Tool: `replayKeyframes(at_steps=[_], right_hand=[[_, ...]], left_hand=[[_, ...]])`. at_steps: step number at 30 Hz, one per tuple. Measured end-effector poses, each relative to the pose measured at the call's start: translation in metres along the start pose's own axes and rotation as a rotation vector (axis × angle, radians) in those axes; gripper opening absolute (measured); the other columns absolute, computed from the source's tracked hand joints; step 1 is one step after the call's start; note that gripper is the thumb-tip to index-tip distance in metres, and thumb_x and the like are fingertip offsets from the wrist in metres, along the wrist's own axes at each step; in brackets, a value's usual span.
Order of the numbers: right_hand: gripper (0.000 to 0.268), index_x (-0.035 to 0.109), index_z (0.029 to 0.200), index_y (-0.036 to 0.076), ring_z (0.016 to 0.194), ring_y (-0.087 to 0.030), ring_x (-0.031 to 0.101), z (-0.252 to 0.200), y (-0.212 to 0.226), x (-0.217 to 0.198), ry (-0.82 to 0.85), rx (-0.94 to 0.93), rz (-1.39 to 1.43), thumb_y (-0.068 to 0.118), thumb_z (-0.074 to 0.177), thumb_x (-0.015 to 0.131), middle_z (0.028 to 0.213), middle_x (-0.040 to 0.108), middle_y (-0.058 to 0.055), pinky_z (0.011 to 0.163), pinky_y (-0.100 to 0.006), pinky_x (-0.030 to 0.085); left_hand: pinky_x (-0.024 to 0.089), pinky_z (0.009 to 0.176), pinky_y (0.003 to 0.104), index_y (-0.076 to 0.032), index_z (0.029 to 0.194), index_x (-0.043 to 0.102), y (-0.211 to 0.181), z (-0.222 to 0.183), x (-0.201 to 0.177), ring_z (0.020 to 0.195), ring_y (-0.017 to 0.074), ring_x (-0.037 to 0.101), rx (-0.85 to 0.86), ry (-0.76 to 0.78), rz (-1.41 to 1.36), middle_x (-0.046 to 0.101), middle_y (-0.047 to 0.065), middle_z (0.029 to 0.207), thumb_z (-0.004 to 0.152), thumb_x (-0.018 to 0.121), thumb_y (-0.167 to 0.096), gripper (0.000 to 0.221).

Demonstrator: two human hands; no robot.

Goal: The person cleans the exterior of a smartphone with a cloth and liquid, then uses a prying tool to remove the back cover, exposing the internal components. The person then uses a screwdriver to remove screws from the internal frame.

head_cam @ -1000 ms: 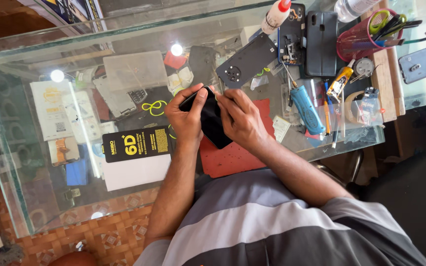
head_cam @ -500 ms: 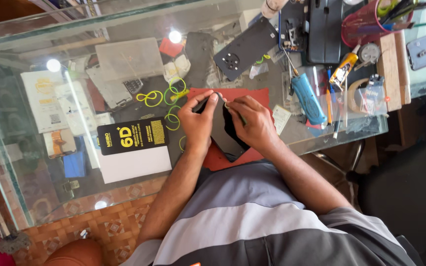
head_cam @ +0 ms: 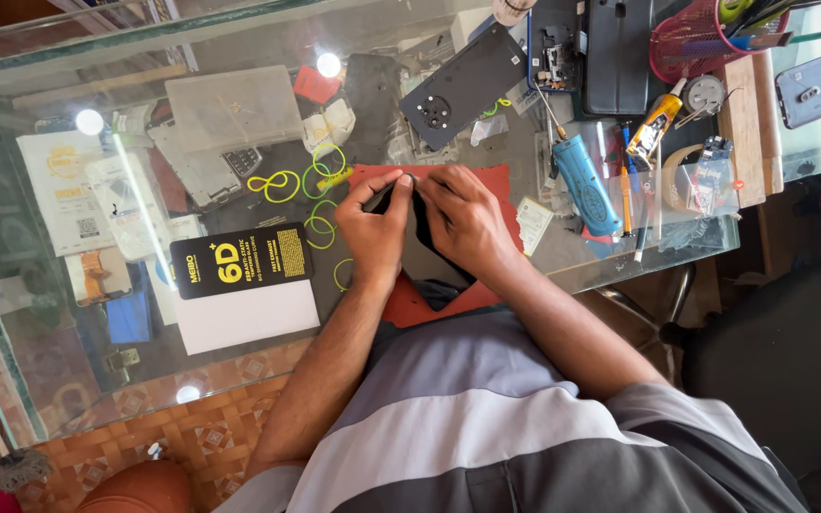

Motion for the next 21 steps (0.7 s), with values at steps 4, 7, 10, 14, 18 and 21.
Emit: replayKeyframes(at_steps=[4, 7, 10, 14, 18, 21], right_hand=[[0.024, 0.07, 0.112, -0.006, 0.099, -0.038, 0.067, 0.0, -0.004, 0.004, 0.043, 0.031, 0.014, -0.008, 0.088, 0.067, 0.108, 0.065, -0.018, 0.088, -0.044, 0.055], [0.021, 0.07, 0.111, -0.006, 0.098, -0.038, 0.067, -0.009, -0.005, -0.005, 0.045, 0.064, 0.033, -0.007, 0.09, 0.068, 0.107, 0.065, -0.018, 0.086, -0.043, 0.056], [0.019, 0.07, 0.108, -0.004, 0.1, -0.039, 0.067, -0.008, -0.008, 0.0, 0.034, 0.077, 0.042, -0.006, 0.089, 0.068, 0.108, 0.067, -0.018, 0.087, -0.043, 0.056], [0.022, 0.07, 0.11, -0.005, 0.101, -0.04, 0.067, 0.0, -0.012, 0.004, 0.039, 0.076, 0.047, -0.006, 0.089, 0.068, 0.109, 0.067, -0.019, 0.087, -0.044, 0.056], [0.02, 0.071, 0.112, -0.003, 0.098, -0.036, 0.069, -0.015, -0.006, -0.007, 0.09, 0.165, 0.058, -0.006, 0.092, 0.068, 0.105, 0.067, -0.017, 0.085, -0.044, 0.056], [0.024, 0.069, 0.111, -0.004, 0.101, -0.039, 0.066, 0.001, -0.008, 0.001, 0.023, 0.046, 0.024, -0.008, 0.088, 0.068, 0.109, 0.066, -0.019, 0.087, -0.045, 0.055]], left_hand=[[0.059, 0.078, 0.023, 0.004, 0.102, 0.077, 0.002, -0.004, -0.003, 0.085, 0.0102, 0.072, 0.029, -0.013, 0.014, 0.078, 0.008, 0.095, 0.093, 0.076, -0.005, 0.013], [0.059, 0.077, 0.023, 0.004, 0.1, 0.077, 0.001, -0.007, -0.003, 0.084, 0.0099, 0.072, -0.018, -0.029, 0.003, 0.077, 0.007, 0.093, 0.092, 0.076, -0.006, 0.013], [0.059, 0.077, 0.023, 0.003, 0.1, 0.077, 0.003, -0.006, -0.004, 0.084, 0.0094, 0.071, 0.0, -0.018, 0.016, 0.077, 0.006, 0.094, 0.093, 0.076, -0.007, 0.013], [0.057, 0.075, 0.023, 0.003, 0.101, 0.078, 0.003, -0.004, -0.004, 0.081, 0.0089, 0.069, 0.025, -0.023, 0.079, 0.077, 0.007, 0.091, 0.094, 0.077, -0.008, 0.013], [0.058, 0.077, 0.023, 0.002, 0.102, 0.078, -0.003, -0.003, -0.002, 0.084, 0.0088, 0.071, 0.035, 0.001, 0.038, 0.078, 0.006, 0.094, 0.094, 0.077, -0.008, 0.014], [0.058, 0.078, 0.024, 0.003, 0.102, 0.078, -0.004, -0.004, -0.002, 0.084, 0.0089, 0.071, 0.057, 0.013, 0.073, 0.078, 0.006, 0.094, 0.095, 0.077, -0.008, 0.013]])
Point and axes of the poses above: each hand's wrist, its own z-axis towards the middle knuckle, its own x-axis out of the palm, y = z × x, the point moved 4 cm from there along z, towards the middle knuckle
